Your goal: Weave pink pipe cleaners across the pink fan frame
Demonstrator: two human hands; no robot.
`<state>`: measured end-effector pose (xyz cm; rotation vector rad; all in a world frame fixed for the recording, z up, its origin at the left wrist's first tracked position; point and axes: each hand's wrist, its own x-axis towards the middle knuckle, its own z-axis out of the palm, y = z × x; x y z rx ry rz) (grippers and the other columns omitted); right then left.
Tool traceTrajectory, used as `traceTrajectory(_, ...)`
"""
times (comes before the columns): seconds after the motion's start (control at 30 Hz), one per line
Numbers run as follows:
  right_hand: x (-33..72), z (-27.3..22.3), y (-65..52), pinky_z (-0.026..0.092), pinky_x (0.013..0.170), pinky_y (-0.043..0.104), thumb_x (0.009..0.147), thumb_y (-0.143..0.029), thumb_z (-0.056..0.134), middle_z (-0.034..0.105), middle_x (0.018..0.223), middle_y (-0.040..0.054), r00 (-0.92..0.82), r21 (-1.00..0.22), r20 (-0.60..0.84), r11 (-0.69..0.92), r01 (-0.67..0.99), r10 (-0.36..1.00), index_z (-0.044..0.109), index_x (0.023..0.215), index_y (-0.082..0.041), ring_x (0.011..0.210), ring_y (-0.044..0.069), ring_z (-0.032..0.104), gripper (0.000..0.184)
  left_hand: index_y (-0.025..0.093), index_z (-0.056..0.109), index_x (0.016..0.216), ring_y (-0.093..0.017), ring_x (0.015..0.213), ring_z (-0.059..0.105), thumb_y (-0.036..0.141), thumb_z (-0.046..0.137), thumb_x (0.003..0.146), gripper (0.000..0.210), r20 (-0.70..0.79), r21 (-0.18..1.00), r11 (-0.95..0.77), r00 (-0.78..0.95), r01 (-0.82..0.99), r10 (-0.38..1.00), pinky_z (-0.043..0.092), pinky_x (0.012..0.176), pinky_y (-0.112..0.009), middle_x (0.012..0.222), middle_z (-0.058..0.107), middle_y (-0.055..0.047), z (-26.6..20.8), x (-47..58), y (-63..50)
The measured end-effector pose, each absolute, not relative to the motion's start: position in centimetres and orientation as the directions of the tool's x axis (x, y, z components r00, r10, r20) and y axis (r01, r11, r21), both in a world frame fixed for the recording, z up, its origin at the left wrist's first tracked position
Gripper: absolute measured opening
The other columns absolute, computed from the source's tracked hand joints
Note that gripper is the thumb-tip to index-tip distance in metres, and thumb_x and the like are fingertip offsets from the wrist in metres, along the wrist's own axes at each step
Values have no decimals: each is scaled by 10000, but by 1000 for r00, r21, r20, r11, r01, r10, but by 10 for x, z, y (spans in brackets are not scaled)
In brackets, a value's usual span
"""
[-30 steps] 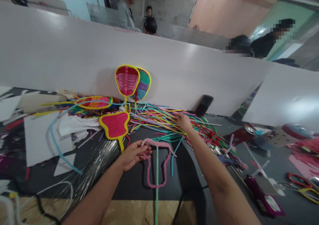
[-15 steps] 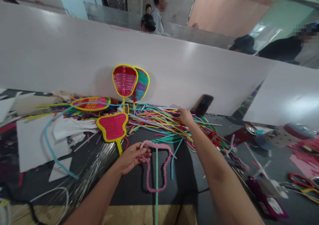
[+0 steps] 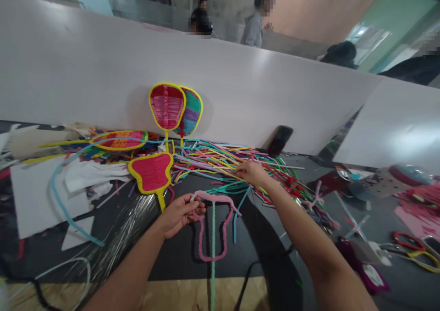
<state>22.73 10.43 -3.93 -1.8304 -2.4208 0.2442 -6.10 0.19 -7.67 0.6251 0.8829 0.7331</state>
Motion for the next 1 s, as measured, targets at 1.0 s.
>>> traceTrajectory(1.0,179,-64,82,385,926,354,885,-300,509,640,1126,85,-222,-200,116,242,950,968,611,1157,-237,1079,234,534,297,149,593,858,-154,805,663,260,718,729,211,-444,759,584,428,-287,787,539,770,-300,835,677,-54,-76,-60,2)
